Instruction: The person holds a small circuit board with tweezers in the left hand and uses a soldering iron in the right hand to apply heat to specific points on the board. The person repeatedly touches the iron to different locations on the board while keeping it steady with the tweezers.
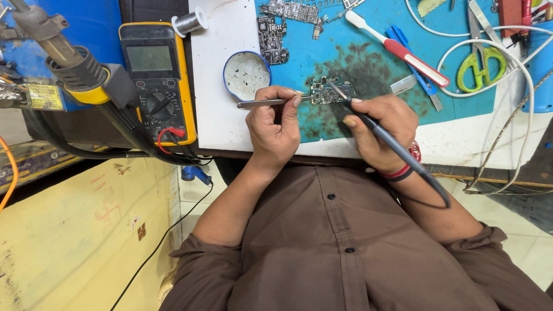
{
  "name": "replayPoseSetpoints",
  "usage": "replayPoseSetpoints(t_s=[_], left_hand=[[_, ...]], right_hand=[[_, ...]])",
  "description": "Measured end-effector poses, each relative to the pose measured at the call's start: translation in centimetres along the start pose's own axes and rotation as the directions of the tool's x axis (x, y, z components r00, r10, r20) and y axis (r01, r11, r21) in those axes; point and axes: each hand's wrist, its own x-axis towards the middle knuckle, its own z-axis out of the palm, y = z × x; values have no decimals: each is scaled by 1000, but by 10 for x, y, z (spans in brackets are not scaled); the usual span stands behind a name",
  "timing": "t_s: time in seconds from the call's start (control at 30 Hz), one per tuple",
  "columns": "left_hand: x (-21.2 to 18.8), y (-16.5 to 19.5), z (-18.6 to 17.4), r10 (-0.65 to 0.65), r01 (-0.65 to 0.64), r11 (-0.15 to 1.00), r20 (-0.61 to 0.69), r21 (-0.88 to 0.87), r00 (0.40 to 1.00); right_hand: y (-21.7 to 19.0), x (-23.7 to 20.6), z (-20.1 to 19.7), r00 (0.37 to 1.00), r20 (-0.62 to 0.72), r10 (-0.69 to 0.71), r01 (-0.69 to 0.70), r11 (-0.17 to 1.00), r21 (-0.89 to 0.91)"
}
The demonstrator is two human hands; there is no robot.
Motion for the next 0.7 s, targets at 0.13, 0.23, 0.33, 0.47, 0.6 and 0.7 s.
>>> replayPoseSetpoints(t_s=[0.13, 0.23, 0.33, 0.47, 0.6, 0.7], left_hand=[[-1, 0, 1, -14, 14, 1000, 3, -5, 1000], [-2, 0, 1, -31, 31, 1000, 10, 2, 999], [-1, 1, 0, -24, 24, 1000, 23, 12, 999], [-1, 2, 0, -16, 16, 1000, 22, 22, 1000], [-1, 3, 0, -28, 27, 999, 21, 32, 999], [0, 3, 0, -20, 19, 999, 16, 44, 1000]], right_hand=[[-3, 1, 0, 999, 39, -25, 24, 999, 28], [-4, 3, 2, 997, 55, -60, 59, 998, 18], [-7, 4, 2, 997, 61, -44, 44, 999, 7], [-8, 7, 4, 995, 63, -74, 74, 997, 3], [-9, 7, 4, 995, 67, -68, 68, 998, -7], [-9, 7, 4, 995, 70, -72, 72, 997, -4]])
